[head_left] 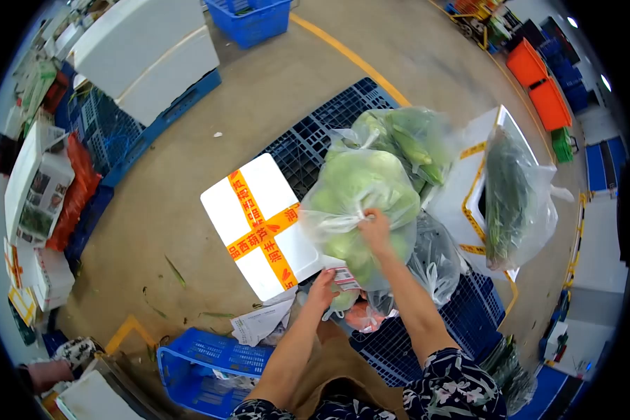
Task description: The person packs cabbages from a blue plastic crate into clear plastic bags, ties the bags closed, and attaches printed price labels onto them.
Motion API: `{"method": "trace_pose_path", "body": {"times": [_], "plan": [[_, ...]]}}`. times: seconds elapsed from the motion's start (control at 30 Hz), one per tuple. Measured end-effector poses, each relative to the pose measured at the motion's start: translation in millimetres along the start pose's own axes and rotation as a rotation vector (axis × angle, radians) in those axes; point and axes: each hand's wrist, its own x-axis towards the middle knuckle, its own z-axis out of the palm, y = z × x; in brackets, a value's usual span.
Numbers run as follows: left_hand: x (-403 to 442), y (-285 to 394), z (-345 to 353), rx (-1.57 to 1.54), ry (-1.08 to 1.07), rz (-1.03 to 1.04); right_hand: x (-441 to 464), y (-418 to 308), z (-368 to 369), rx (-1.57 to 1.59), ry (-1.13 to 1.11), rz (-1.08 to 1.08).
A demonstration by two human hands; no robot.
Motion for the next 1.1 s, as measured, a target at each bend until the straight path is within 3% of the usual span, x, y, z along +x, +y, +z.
{"method": "trace_pose_path", "body": {"times": [0.07,0.1,0.23,0.4,0.5,0.6,0.83,0.93,1.03,1.1], "plan": [[13.6,-10.1,11.0,-0.127,-0.188,0.018,9.2,-18.1,-15.7,0.327,-0.103,0.267],[19.0,-13.6,15.8,-0.189,-0.283,0.033,12.9,-30.4,-21.1,0.343,-0.136,0.241],[-15.2,5.8,78.7,-0.199,-0.237,0.18,14.8,-108.3,-35.2,0.362,-0.225,0.117],[-23.5,72.4,123.2,-0.318,-0.299,0.366,24.3,-176.7,-30.1,0.367,-0.322,-0.057],[-29.0,125.0,123.3,-0.208,-0.358,0.385,33.0,-210.7,-12.7,0.372,-0.347,-0.159],[-17.1,157.9,113.3,-0.217,-0.395,0.456,42.7,-213.7,12.8,0.328,-0.354,-0.217],[20.6,153.5,110.3,-0.184,-0.37,0.498,74.8,-206.8,63.2,0.065,-0.351,-0.716],[59.2,122.6,110.7,-0.146,-0.294,0.488,87.9,-182.4,72.2,-0.035,-0.516,-0.786],[72.3,103.1,123.7,-0.226,-0.109,0.351,116.5,-140.6,77.0,-0.174,-0.542,-0.832],[79.2,105.5,118.3,-0.238,-0.157,0.401,153.0,-110.0,95.9,-0.28,-0.427,-0.824]]}}
